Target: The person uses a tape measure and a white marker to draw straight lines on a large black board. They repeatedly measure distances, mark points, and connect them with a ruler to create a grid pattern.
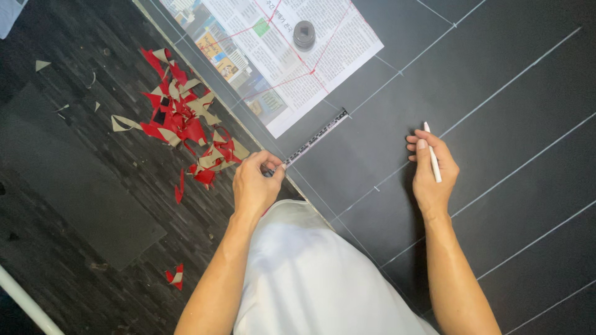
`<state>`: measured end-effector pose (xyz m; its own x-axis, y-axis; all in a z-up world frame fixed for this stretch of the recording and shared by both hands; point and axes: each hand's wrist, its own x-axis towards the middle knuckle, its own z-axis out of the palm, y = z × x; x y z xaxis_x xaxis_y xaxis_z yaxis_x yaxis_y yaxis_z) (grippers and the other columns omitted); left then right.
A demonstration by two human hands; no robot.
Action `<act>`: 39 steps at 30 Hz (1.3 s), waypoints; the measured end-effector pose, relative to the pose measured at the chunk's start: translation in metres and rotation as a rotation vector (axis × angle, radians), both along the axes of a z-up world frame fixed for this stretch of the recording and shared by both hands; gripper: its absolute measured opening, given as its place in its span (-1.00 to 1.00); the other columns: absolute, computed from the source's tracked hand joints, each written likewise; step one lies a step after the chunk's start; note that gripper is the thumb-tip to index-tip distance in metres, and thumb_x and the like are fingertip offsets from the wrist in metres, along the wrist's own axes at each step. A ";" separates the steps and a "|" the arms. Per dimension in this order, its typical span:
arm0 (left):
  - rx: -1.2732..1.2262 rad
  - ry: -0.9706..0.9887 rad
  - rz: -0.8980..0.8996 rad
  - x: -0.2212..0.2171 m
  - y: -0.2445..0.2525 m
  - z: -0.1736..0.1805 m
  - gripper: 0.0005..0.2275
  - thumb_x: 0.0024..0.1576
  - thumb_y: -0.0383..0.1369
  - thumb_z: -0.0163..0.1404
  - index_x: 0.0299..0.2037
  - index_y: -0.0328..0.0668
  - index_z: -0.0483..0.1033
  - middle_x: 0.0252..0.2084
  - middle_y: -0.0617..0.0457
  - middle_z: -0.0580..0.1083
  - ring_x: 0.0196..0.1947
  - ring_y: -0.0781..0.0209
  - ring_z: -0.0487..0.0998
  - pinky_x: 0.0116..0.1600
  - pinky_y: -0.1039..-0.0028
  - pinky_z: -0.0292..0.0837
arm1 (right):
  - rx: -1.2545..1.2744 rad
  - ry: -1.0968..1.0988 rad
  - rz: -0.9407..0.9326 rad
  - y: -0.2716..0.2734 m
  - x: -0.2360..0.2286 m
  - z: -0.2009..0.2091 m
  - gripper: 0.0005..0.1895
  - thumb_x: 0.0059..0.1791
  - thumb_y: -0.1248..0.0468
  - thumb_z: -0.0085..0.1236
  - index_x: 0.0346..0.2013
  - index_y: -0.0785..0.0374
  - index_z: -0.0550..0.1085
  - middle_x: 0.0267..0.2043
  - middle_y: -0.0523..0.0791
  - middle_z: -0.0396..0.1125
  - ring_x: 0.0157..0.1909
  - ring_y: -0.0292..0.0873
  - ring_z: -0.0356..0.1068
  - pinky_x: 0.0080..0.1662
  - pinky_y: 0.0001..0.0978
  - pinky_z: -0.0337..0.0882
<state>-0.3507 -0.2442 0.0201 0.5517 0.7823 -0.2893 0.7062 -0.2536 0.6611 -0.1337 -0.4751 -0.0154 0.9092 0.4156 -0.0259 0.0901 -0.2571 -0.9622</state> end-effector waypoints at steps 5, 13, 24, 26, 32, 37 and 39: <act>-0.017 0.006 0.016 -0.002 0.000 -0.002 -0.90 0.02 -0.34 0.20 -0.35 -0.13 0.60 -0.34 0.07 0.54 -0.32 0.09 0.56 -0.20 0.28 0.42 | 0.036 -0.023 -0.043 0.001 0.000 -0.009 -0.77 0.22 0.29 0.00 0.07 0.37 0.51 -0.10 -0.05 0.48 -0.10 -0.27 0.48 -0.09 -0.46 0.47; -0.005 -0.022 0.022 -0.001 0.002 -0.006 -0.89 -0.01 -0.35 0.22 -0.35 -0.14 0.60 -0.42 0.05 0.54 -0.39 0.11 0.56 -0.26 0.32 0.42 | 0.038 -0.056 -0.046 0.003 0.001 -0.016 -0.79 0.21 0.31 0.02 0.06 0.37 0.52 -0.14 -0.07 0.49 -0.14 -0.29 0.46 -0.10 -0.48 0.47; -0.019 -0.061 0.045 -0.004 -0.001 -0.014 -0.91 0.01 -0.37 0.22 -0.35 -0.14 0.62 -0.42 0.12 0.55 -0.41 0.25 0.55 -0.25 0.40 0.44 | 0.035 -0.090 0.013 -0.006 -0.002 -0.015 -0.80 0.22 0.34 0.01 0.06 0.36 0.53 -0.15 -0.08 0.48 -0.14 -0.29 0.45 -0.06 -0.47 0.47; -0.011 -0.065 0.051 -0.005 -0.001 -0.015 -0.90 0.00 -0.36 0.23 -0.35 -0.14 0.62 -0.43 0.11 0.55 -0.40 0.25 0.55 -0.24 0.40 0.44 | 0.044 -0.093 0.023 -0.005 -0.002 -0.015 -0.80 0.21 0.34 0.01 0.06 0.36 0.53 -0.15 -0.09 0.48 -0.15 -0.31 0.44 -0.06 -0.48 0.47; -0.030 -0.060 0.102 -0.005 -0.003 -0.020 -0.89 -0.01 -0.34 0.23 -0.34 -0.13 0.63 -0.41 0.11 0.56 -0.36 0.24 0.57 -0.21 0.39 0.44 | 0.027 -0.096 0.036 -0.003 0.000 -0.012 -0.80 0.20 0.32 0.04 0.04 0.36 0.54 -0.17 -0.10 0.47 -0.15 -0.31 0.43 -0.07 -0.47 0.45; -0.046 -0.074 0.137 -0.010 -0.005 -0.030 -0.89 -0.01 -0.33 0.22 -0.34 -0.12 0.63 -0.40 0.12 0.58 -0.34 0.24 0.58 -0.18 0.38 0.45 | 0.007 -0.108 0.040 -0.006 -0.002 -0.014 -0.80 0.20 0.32 0.02 0.04 0.34 0.54 -0.17 -0.11 0.48 -0.15 -0.32 0.45 -0.05 -0.48 0.47; -0.039 -0.112 0.127 -0.010 -0.003 -0.034 -0.89 -0.02 -0.34 0.22 -0.35 -0.13 0.64 -0.42 0.11 0.59 -0.31 0.25 0.59 -0.16 0.39 0.46 | 0.013 -0.109 0.035 -0.003 -0.001 -0.014 -0.80 0.20 0.32 0.02 0.03 0.34 0.54 -0.17 -0.11 0.48 -0.14 -0.32 0.45 -0.05 -0.48 0.48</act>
<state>-0.3606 -0.2472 -0.0136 0.4793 0.8374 -0.2628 0.6521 -0.1394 0.7452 -0.1348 -0.4780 -0.0290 0.8912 0.4470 0.0777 0.2029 -0.2393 -0.9495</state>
